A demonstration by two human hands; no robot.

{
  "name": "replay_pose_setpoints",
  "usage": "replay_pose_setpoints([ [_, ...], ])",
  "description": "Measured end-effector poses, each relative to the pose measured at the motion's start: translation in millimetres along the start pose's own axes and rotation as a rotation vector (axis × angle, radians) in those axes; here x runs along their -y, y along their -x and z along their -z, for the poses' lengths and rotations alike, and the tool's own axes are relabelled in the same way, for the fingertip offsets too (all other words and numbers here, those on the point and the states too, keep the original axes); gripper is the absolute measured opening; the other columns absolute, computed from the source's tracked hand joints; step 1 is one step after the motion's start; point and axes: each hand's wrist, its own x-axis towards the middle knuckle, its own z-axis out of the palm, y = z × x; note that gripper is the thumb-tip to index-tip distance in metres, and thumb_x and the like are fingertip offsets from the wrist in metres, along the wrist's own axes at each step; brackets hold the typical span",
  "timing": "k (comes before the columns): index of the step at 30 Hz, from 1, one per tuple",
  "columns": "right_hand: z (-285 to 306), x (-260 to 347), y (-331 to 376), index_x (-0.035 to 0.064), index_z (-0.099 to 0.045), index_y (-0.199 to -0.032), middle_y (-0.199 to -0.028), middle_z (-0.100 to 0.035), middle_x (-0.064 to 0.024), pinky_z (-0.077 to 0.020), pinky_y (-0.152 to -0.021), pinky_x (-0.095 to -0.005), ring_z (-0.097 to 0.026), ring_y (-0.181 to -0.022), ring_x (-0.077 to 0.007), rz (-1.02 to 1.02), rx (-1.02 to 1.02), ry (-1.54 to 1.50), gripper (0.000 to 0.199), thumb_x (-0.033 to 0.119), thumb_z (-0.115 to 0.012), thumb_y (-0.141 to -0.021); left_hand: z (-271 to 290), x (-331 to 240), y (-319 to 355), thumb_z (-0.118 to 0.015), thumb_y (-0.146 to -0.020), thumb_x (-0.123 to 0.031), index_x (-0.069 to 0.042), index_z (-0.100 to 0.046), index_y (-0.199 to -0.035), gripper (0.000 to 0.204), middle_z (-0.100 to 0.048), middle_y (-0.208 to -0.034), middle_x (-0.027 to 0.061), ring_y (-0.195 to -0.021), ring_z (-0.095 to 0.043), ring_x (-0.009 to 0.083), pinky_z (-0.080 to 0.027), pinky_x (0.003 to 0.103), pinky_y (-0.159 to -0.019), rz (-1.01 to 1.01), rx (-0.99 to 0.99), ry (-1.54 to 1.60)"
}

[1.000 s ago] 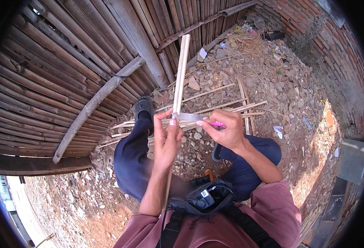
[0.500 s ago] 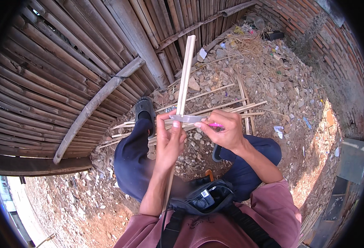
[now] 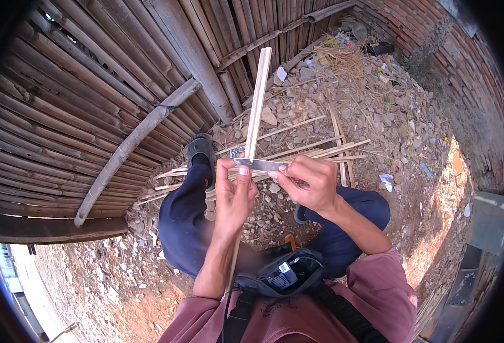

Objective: The person whittles a strip of bamboo using a knife, shaving down the edges and surface while sitting in a dirt area.

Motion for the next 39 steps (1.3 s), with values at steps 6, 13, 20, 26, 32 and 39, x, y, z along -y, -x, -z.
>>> replay_pose_setpoints([
  [6,-2,-3,1,0.0106,-0.075,-0.08,-0.07,-0.066,-0.0006,-0.0433,-0.047,-0.0349,-0.062,-0.052,-0.0197,-0.009,-0.008,-0.006,0.017,0.019,-0.089,-0.082,-3,-10,2,-0.039,-0.118,-0.037,-0.011,-0.05,-0.115,0.028,-0.038,-0.064,-0.0066,-0.046,-0.029,0.0014,-0.024,0.021,-0.04,0.101,0.05,-0.042],
  [13,0,-4,-1,0.0084,-0.074,-0.077,-0.066,-0.065,-0.0026,-0.0435,-0.046,-0.0346,-0.062,-0.051,-0.0204,-0.062,0.041,-0.048,0.019,0.017,-0.089,-0.082,9,-1,2,-0.039,-0.117,-0.044,-0.008,-0.054,-0.095,0.045,-0.04,-0.061,-0.0066,-0.046,-0.031,0.0026,-0.025,0.023,-0.043,0.164,0.088,-0.116],
  [20,-4,-6,0,0.0104,-0.075,-0.078,-0.067,-0.066,-0.0012,-0.0418,-0.045,-0.035,-0.06,-0.049,-0.0193,-0.067,0.017,-0.043,0.018,0.021,-0.089,-0.084,8,4,-2,-0.038,-0.116,-0.05,-0.011,-0.049,-0.084,0.052,-0.036,-0.056,-0.0058,-0.043,-0.029,0.0028,-0.022,0.023,-0.039,0.1,0.046,-0.203],
  [26,-3,-5,-1,0.0106,-0.074,-0.078,-0.066,-0.063,-0.0004,-0.0412,-0.045,-0.0351,-0.059,-0.048,-0.0189,-0.03,-0.008,-0.018,0.018,0.021,-0.089,-0.083,5,4,-2,-0.037,-0.116,-0.052,-0.012,-0.046,-0.078,0.056,-0.038,-0.054,-0.0052,-0.042,-0.029,0.0035,-0.022,0.024,-0.038,0.091,0.028,-0.211],
  [32,-3,-4,-2,0.006,-0.071,-0.071,-0.064,-0.063,-0.0042,-0.0435,-0.046,-0.0341,-0.06,-0.05,-0.0191,0.048,-0.017,0.047,0.022,0.011,-0.091,-0.078,4,-3,-1,-0.036,-0.115,-0.054,-0.013,-0.044,-0.076,0.057,-0.035,-0.054,-0.0051,-0.042,-0.027,0.004,-0.021,0.025,-0.037,0.155,0.046,-0.182],
  [39,-2,-5,-1,0.0078,-0.069,-0.074,-0.063,-0.062,-0.0037,-0.0415,-0.047,-0.0362,-0.059,-0.048,-0.0217,-0.135,0.014,-0.063,0.027,0.024,-0.089,-0.084,4,-5,-1,-0.035,-0.116,-0.051,-0.012,-0.045,-0.079,0.055,-0.036,-0.058,-0.0052,-0.044,-0.029,0.0042,-0.024,0.024,-0.039,0.194,0.05,-0.213],
])
